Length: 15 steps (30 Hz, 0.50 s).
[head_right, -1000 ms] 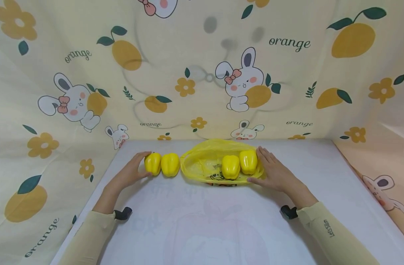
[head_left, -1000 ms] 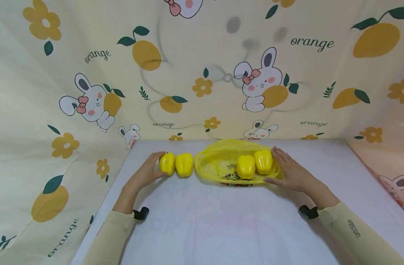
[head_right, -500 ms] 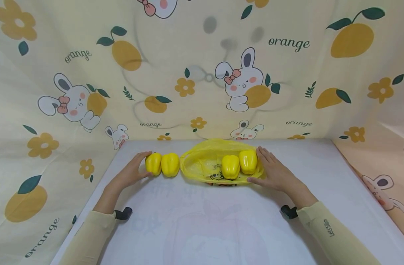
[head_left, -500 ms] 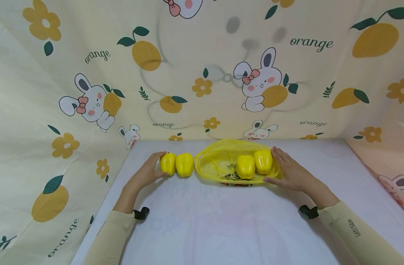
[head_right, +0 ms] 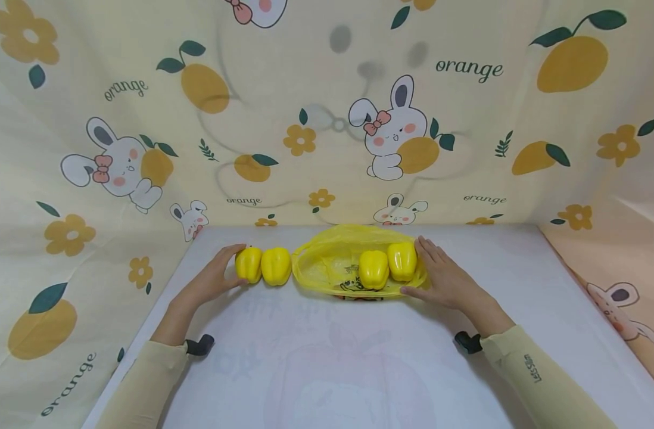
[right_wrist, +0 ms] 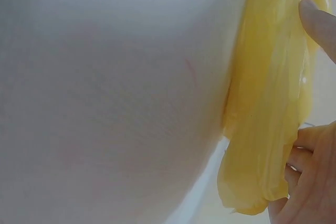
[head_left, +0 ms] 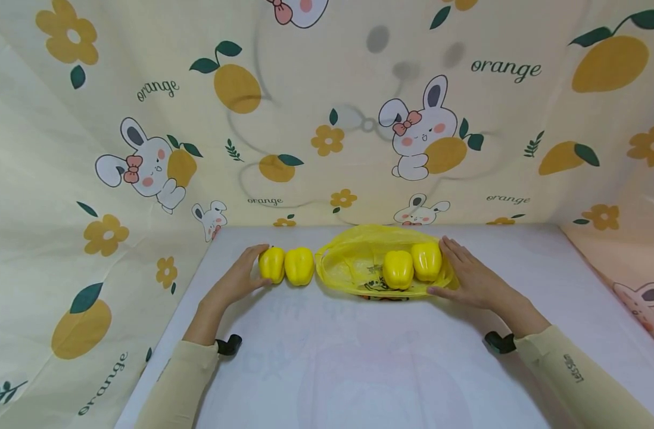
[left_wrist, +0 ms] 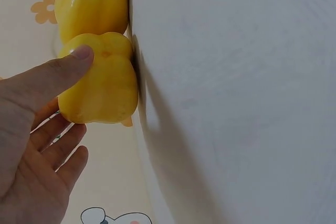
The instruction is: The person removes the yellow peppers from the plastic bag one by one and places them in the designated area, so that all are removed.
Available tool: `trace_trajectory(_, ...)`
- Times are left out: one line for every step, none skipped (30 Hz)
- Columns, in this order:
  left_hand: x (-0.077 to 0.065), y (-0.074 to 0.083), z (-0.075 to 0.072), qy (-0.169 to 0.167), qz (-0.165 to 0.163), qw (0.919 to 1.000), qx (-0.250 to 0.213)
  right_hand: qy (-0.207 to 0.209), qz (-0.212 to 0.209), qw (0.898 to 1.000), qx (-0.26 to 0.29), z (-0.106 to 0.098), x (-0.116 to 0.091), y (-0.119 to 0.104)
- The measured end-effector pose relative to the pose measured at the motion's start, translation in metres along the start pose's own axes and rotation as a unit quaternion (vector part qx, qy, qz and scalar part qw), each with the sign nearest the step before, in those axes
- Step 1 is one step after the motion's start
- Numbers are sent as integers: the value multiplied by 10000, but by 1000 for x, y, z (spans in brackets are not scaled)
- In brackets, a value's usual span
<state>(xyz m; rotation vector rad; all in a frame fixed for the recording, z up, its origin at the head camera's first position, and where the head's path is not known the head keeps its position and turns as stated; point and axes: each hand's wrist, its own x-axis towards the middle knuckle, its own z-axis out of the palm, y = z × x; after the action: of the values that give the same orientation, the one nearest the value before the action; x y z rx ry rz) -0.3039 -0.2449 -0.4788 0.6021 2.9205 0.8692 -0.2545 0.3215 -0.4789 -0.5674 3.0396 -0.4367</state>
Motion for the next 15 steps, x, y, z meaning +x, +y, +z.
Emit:
trace_trajectory(0, 0, 0, -2, 11, 10000, 17, 7, -3, 10000, 3, 0, 0, 0)
trace_trajectory(0, 0, 0, -14, 3, 10000, 18, 14, -9, 10000, 8, 0, 0, 0)
trace_trajectory(-1, 1, -1, -28, -10, 10000, 12, 18, -8, 10000, 10, 0, 0, 0)
trace_trajectory(-1, 1, -1, -42, -36, 10000, 4, 21, -11, 10000, 10, 0, 0, 0)
trace_trajectory(-1, 1, -2, -58, -59, 10000, -7, 24, -13, 10000, 11, 0, 0, 0)
trace_trajectory(-1, 2, -2, -68, -59, 10000, -4, 27, -16, 10000, 11, 0, 0, 0)
trace_trajectory(-1, 2, -2, -77, -59, 10000, 7, 32, -18, 10000, 18, 0, 0, 0)
trace_trajectory(-1, 2, -2, -79, -52, 10000, 10, 39, -25, 10000, 22, 0, 0, 0)
trace_trajectory(-1, 2, -2, -73, -24, 10000, 25, 43, -28, 10000, 19, 0, 0, 0)
trace_trajectory(-1, 2, -3, -65, -11, 10000, 33, 49, -33, 10000, 26, 0, 0, 0)
trace_trajectory(-1, 2, -3, -58, 18, 10000, 39, 56, -39, 10000, 27, 0, 0, 0)
trace_trajectory(-1, 2, -3, -48, 41, 10000, 37, 61, -43, 10000, 30, 0, 0, 0)
trace_trajectory(-1, 3, -4, -38, 42, 10000, 30, 64, -48, 10000, 33, 1, 0, 0)
trace_trajectory(-1, 3, -4, -24, 66, 10000, 33, 69, -52, 10000, 32, 1, 0, 0)
trace_trajectory(-1, 4, -4, -11, 64, 10000, 35, 71, -53, 10000, 33, 1, 0, 1)
